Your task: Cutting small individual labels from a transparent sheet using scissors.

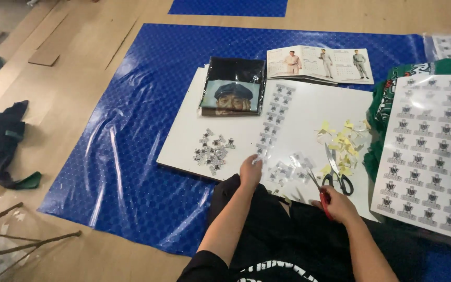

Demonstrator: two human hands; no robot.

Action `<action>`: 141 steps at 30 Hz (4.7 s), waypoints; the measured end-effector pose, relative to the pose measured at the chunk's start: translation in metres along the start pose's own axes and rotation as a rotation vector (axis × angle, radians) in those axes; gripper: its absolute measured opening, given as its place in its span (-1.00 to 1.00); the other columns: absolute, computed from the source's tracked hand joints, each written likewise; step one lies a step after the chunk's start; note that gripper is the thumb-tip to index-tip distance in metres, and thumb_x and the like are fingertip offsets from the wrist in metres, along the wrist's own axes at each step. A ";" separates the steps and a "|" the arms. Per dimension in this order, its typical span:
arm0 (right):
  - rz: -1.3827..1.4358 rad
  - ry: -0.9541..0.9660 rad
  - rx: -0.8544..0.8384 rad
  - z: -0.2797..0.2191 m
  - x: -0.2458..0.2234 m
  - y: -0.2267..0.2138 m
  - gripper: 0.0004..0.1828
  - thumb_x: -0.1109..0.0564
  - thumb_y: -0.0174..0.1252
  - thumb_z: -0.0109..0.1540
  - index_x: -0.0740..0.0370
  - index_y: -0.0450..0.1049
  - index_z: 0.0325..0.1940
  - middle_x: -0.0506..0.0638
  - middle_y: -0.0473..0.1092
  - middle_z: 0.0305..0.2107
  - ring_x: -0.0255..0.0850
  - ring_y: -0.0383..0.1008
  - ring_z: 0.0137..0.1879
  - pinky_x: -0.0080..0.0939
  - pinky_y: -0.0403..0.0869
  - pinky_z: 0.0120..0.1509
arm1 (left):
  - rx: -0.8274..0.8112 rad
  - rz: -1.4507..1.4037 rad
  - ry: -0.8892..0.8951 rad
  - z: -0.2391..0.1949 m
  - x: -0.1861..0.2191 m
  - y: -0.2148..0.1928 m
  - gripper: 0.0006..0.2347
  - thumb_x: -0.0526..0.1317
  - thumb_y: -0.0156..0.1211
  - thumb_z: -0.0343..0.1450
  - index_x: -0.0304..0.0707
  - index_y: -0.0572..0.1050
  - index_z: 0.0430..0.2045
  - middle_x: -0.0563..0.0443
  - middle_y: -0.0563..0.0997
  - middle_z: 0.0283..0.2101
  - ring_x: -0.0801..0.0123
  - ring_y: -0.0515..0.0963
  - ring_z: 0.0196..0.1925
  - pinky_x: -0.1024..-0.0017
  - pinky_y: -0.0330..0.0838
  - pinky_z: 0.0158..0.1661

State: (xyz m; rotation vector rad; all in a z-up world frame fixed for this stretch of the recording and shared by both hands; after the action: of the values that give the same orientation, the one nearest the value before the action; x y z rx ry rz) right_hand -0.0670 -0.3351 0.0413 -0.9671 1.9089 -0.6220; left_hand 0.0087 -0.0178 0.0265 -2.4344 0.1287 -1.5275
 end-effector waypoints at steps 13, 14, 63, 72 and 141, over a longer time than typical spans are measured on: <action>-0.519 -0.027 -0.111 0.006 0.022 -0.046 -0.48 -0.06 0.17 0.17 -0.31 0.45 0.24 0.05 0.62 -0.09 0.00 0.58 0.17 -0.04 0.52 0.27 | -0.728 1.339 0.500 -0.038 -0.053 0.132 -0.58 -0.02 0.13 0.38 -0.03 0.52 0.15 -0.16 0.57 0.17 -0.14 0.56 0.16 -0.10 0.36 0.18; -0.486 -0.027 -0.077 0.006 0.023 -0.044 -0.47 -0.07 0.17 0.18 -0.30 0.43 0.26 0.07 0.62 -0.09 0.00 0.59 0.17 -0.04 0.52 0.26 | -0.726 1.348 0.488 -0.033 -0.065 0.142 -0.41 0.11 0.19 0.27 -0.08 0.46 0.21 -0.27 0.49 0.23 -0.25 0.50 0.20 -0.14 0.30 0.20; 0.209 0.206 -0.037 0.041 0.066 -0.042 -0.61 0.05 0.22 0.20 0.28 0.60 0.05 0.30 0.52 -0.51 -0.03 0.52 -0.60 -0.22 0.57 -0.64 | -0.208 0.952 0.272 0.070 -0.040 0.095 -0.66 -0.24 0.08 0.45 -0.05 0.52 0.14 -0.15 0.63 0.04 0.00 0.64 0.08 0.08 0.58 0.03; -0.116 0.306 0.159 0.074 0.127 -0.046 -0.53 -0.09 0.07 0.21 -0.01 0.57 0.17 0.14 0.58 -0.18 -0.03 0.68 -0.29 0.00 0.64 -0.08 | -0.456 1.370 0.634 -0.023 0.017 0.123 -0.56 -0.18 -0.01 0.54 -0.16 0.24 0.38 -0.23 0.15 0.50 -0.05 0.10 0.54 -0.04 0.05 0.42; -0.708 -0.500 0.103 -0.034 -0.098 0.022 -0.77 -0.04 0.00 0.30 -0.11 0.58 -0.13 0.06 0.55 -0.21 0.04 0.56 0.06 0.03 0.55 0.12 | 0.051 -0.224 -0.003 0.031 -0.046 0.037 -0.64 -0.32 -0.02 0.52 -0.50 0.35 0.22 -0.28 0.59 0.02 0.38 0.70 -0.27 0.38 0.56 -0.14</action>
State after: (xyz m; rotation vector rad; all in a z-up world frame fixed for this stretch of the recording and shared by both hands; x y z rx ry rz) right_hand -0.0744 -0.2404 0.0891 -1.5713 1.0650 -0.7733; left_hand 0.0190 -0.0386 -0.0361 -2.4796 -0.1882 -1.5949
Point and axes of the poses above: each hand's wrist, its own z-axis towards the middle knuckle, its own y-axis out of the palm, x = y × z, the point moved 7 cm from there along z, towards the middle knuckle
